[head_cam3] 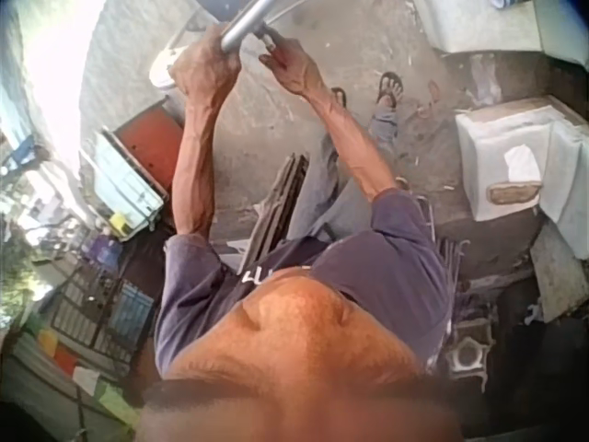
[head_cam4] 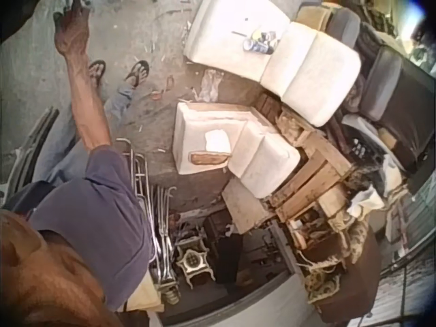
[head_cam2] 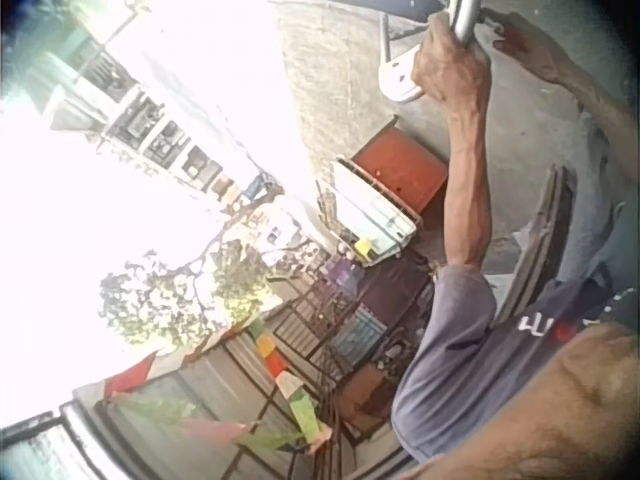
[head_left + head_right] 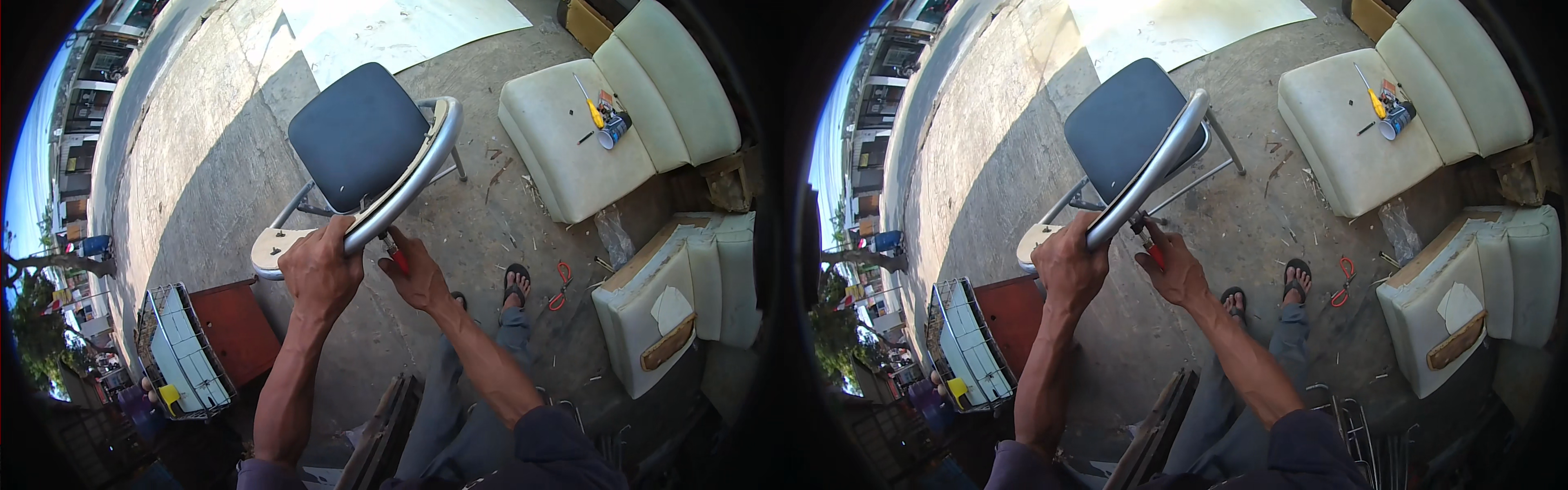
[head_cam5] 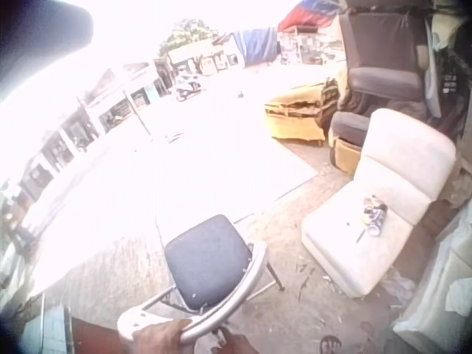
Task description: The person unscrews and removes the seat from an office chair using a screwdriver, then handles an angle grinder.
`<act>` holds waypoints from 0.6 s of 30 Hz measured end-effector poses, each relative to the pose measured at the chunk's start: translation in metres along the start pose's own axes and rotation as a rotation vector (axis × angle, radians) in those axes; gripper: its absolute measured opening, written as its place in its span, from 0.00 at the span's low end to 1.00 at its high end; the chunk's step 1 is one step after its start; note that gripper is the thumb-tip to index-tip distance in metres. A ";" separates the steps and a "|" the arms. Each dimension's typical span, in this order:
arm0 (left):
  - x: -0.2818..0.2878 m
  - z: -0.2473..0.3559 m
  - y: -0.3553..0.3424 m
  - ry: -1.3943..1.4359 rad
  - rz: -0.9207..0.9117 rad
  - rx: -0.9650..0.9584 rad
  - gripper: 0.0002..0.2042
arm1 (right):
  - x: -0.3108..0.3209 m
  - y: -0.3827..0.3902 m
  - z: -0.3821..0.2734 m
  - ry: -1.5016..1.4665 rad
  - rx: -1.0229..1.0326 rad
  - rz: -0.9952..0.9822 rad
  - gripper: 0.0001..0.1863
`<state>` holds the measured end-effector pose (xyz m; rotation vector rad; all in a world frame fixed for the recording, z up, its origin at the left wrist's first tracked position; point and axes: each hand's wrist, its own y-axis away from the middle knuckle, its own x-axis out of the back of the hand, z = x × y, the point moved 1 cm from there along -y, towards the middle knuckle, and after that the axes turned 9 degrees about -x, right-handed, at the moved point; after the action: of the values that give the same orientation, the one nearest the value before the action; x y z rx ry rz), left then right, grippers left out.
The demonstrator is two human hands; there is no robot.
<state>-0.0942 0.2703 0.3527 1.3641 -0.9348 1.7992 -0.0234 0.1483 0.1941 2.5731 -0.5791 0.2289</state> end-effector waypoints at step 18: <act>0.004 -0.017 -0.025 0.012 0.006 0.010 0.09 | -0.014 -0.026 -0.038 -0.137 -0.047 0.156 0.17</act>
<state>-0.0818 0.2986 0.3566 1.3560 -0.9257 1.8173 -0.0270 0.1926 0.2123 2.5135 -0.8269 0.0900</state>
